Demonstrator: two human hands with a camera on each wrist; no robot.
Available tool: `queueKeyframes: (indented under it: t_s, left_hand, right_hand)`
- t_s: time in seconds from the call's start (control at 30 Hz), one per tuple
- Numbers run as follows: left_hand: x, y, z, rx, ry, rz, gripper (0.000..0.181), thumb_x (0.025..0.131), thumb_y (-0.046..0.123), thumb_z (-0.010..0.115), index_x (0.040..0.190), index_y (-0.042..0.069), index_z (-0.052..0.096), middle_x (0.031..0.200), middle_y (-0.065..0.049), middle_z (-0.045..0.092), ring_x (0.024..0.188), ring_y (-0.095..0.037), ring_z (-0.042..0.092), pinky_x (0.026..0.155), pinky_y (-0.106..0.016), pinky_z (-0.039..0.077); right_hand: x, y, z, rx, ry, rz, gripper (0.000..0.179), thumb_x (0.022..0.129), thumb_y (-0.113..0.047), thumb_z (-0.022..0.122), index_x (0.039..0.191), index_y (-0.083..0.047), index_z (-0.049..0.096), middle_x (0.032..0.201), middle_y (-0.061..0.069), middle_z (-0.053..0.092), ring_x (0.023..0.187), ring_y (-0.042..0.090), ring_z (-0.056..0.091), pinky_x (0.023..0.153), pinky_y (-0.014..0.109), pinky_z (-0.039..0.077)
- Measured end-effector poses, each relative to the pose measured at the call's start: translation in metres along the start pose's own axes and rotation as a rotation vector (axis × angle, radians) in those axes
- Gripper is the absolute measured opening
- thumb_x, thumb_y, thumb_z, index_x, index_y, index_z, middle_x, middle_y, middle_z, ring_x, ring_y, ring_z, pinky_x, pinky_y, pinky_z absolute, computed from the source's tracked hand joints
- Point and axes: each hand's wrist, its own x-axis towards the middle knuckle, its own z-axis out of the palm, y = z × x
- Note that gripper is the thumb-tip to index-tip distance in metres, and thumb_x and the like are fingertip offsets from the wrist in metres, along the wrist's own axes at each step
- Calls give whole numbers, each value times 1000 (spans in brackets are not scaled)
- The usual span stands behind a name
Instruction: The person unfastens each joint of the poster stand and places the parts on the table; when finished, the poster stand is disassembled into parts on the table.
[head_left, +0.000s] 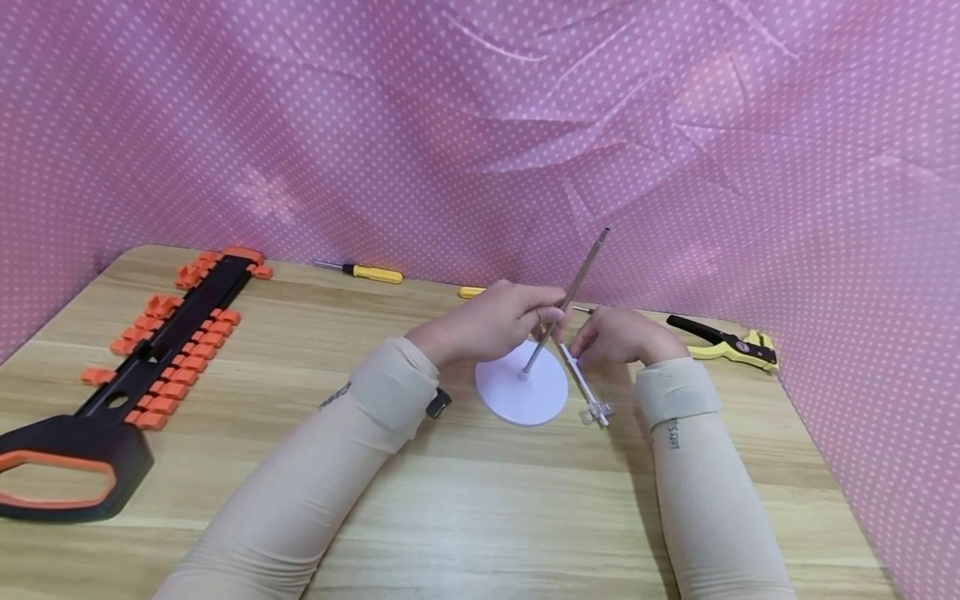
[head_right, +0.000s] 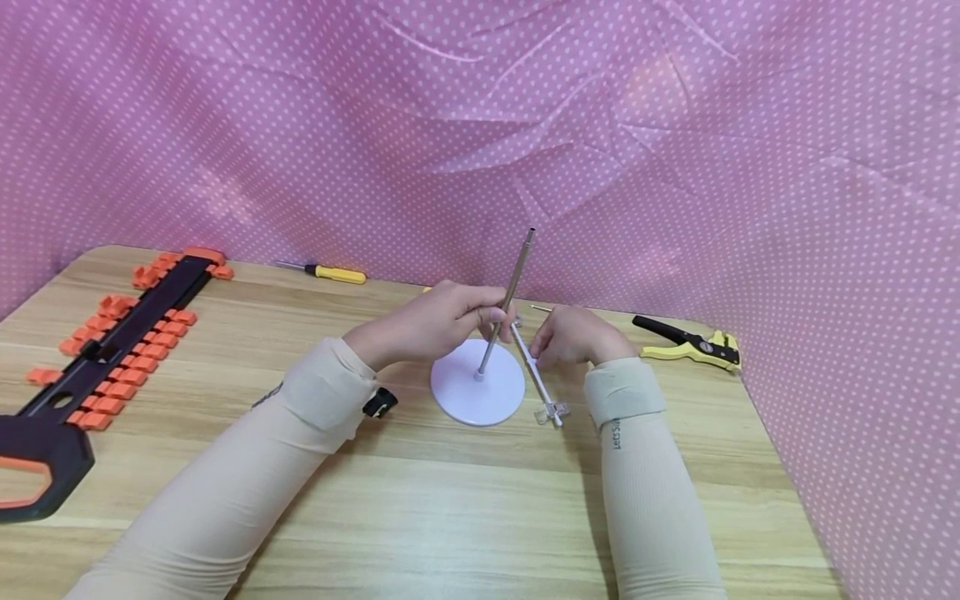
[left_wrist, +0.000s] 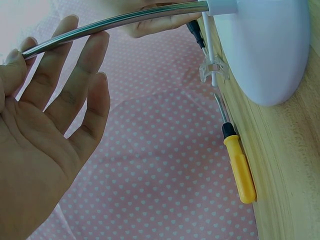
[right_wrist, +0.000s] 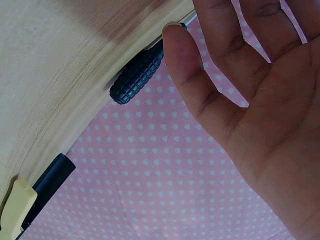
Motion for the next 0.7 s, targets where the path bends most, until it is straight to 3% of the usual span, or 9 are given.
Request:
queueKeyframes:
  t_s: [0.53, 0.7]
  left_hand:
    - [0, 0, -1, 2, 6, 12, 26, 115, 26, 45, 109, 15, 67, 105, 7, 76, 101, -13, 73, 117, -48, 43]
    - [0, -1, 0, -21, -3, 9, 26, 115, 25, 44, 110, 14, 67, 109, 0, 78, 100, -14, 73, 111, -45, 50]
  right_hand:
    - [-2, -2, -1, -10, -4, -13, 13, 91, -14, 80, 104, -16, 83, 116, 6, 80, 121, 36, 68, 110, 65, 49]
    - [-8, -6, -7, -37, 45, -35, 12, 93, -15, 78, 104, -15, 83, 116, 7, 79, 116, 34, 70, 105, 61, 54]
